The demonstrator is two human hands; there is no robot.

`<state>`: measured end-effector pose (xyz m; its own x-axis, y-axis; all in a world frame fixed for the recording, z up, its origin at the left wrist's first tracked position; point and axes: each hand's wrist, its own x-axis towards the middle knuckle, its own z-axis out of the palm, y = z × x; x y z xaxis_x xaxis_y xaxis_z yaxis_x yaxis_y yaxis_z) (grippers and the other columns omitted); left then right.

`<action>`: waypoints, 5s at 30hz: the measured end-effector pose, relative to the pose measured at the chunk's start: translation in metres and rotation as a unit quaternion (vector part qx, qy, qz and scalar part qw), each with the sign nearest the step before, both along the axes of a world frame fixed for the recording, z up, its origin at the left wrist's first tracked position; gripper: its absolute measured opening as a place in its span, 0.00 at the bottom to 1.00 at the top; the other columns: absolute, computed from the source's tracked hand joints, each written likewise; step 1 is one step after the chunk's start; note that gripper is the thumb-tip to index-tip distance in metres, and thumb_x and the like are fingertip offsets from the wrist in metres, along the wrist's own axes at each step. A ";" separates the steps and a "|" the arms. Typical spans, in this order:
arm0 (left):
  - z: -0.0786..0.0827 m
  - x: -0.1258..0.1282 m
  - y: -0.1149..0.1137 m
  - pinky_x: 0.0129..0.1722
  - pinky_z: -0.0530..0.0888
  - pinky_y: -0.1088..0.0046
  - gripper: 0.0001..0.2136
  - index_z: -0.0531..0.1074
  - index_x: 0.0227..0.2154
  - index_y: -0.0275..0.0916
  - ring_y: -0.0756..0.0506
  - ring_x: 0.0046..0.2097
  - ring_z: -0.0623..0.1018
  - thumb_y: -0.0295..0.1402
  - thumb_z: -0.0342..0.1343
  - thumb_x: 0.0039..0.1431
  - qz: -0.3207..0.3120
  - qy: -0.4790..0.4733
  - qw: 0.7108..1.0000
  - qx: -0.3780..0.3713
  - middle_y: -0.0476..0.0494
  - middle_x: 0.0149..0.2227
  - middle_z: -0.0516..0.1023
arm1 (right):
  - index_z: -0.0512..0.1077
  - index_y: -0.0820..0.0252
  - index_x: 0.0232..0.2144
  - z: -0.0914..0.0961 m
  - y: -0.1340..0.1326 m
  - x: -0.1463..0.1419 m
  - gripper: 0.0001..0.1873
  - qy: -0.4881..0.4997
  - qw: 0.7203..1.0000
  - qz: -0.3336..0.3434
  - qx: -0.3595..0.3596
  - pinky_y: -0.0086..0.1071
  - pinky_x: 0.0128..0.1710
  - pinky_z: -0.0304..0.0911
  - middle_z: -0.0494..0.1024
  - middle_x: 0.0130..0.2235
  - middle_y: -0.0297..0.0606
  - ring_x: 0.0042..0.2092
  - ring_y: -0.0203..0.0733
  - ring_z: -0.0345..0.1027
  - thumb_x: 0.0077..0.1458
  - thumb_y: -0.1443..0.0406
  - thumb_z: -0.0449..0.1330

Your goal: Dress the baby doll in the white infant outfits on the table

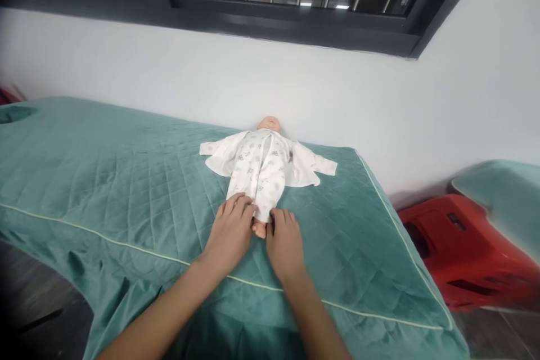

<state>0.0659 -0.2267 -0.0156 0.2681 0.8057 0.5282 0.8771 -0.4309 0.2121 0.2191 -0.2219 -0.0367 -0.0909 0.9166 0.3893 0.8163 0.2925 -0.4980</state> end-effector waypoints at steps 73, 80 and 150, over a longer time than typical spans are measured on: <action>-0.035 -0.074 -0.006 0.49 0.72 0.63 0.07 0.73 0.43 0.43 0.44 0.47 0.75 0.29 0.52 0.66 -0.084 -0.300 0.948 -0.069 0.43 0.43 0.78 | 0.70 0.60 0.49 -0.005 0.044 0.043 0.17 0.006 0.998 0.034 0.056 0.48 0.59 0.61 0.71 0.55 0.48 0.58 0.52 0.63 0.58 0.73 0.52; -0.032 -0.089 0.106 0.64 0.65 0.54 0.18 0.70 0.56 0.38 0.37 0.64 0.67 0.29 0.50 0.65 -0.028 -0.043 0.998 -0.048 0.37 0.58 0.74 | 0.73 0.64 0.46 0.014 0.112 0.030 0.13 -0.224 0.973 0.048 0.016 0.44 0.53 0.62 0.75 0.47 0.50 0.50 0.54 0.64 0.63 0.72 0.50; -0.044 -0.100 0.166 0.62 0.61 0.46 0.23 0.70 0.49 0.33 0.27 0.64 0.65 0.47 0.56 0.58 0.393 -0.122 0.910 -0.051 0.24 0.64 0.62 | 0.68 0.58 0.31 0.011 0.171 0.120 0.13 0.148 0.947 -0.272 -0.090 0.44 0.44 0.64 0.75 0.33 0.42 0.41 0.52 0.71 0.49 0.55 0.60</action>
